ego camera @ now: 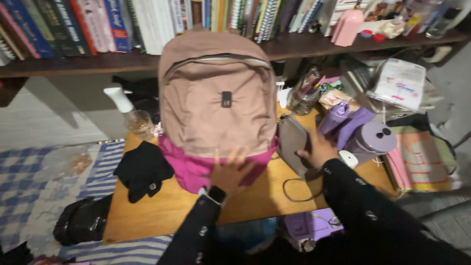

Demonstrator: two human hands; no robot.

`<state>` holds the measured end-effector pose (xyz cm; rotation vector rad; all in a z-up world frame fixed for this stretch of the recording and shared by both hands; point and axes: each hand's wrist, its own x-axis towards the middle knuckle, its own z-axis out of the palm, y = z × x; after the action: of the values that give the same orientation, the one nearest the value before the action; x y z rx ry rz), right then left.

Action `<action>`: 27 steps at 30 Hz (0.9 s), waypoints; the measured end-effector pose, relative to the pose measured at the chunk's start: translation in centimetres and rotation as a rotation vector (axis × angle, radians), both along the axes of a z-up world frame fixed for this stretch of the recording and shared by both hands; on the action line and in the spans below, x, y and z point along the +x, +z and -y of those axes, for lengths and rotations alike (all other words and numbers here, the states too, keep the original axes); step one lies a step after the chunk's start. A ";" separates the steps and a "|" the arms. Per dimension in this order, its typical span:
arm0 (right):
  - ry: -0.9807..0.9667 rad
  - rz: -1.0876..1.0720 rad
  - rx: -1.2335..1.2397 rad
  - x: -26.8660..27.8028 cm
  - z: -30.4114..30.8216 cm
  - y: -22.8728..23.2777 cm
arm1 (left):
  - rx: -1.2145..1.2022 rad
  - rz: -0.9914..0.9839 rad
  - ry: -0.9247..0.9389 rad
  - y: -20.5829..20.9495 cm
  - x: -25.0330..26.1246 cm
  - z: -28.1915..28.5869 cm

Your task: The person packs a pink and brown backpack with various items. They place a floral notebook, a green highlighter, a small card, a black pouch, and a black cap into the bag. The person also briefly browses a bookshelf before zipping the backpack closed.

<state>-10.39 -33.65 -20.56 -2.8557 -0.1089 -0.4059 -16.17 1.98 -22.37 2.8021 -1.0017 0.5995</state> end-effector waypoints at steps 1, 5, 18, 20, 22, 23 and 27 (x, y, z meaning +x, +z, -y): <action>-0.048 -0.066 -0.033 -0.1 0.2 -1.0 | 0.084 0.020 -0.051 -1.1 0.3 1.0; -0.006 0.074 -0.006 -0.5 0.7 -2.4 | 0.202 0.331 0.215 -3.6 2.3 1.5; 0.345 0.306 0.312 -4.5 3.0 2.1 | 0.338 -0.256 0.333 4.8 4.5 1.3; 0.374 0.323 0.351 -5.1 2.2 3.6 | 0.245 -0.332 0.276 5.5 3.9 0.9; 0.331 0.295 0.387 -5.5 1.3 5.7 | 0.121 -0.493 0.204 6.3 3.6 0.2; 0.310 0.282 0.405 -5.7 0.8 6.8 | -0.016 -0.474 0.175 6.6 3.6 -0.4; 0.429 0.407 0.487 -6.0 -0.8 12.2 | -0.466 -0.287 -0.018 6.5 3.4 -1.5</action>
<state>-16.41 -32.86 -8.31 -2.1634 -0.5947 -0.7856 -12.72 3.52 -15.86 2.3760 -0.7188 0.3551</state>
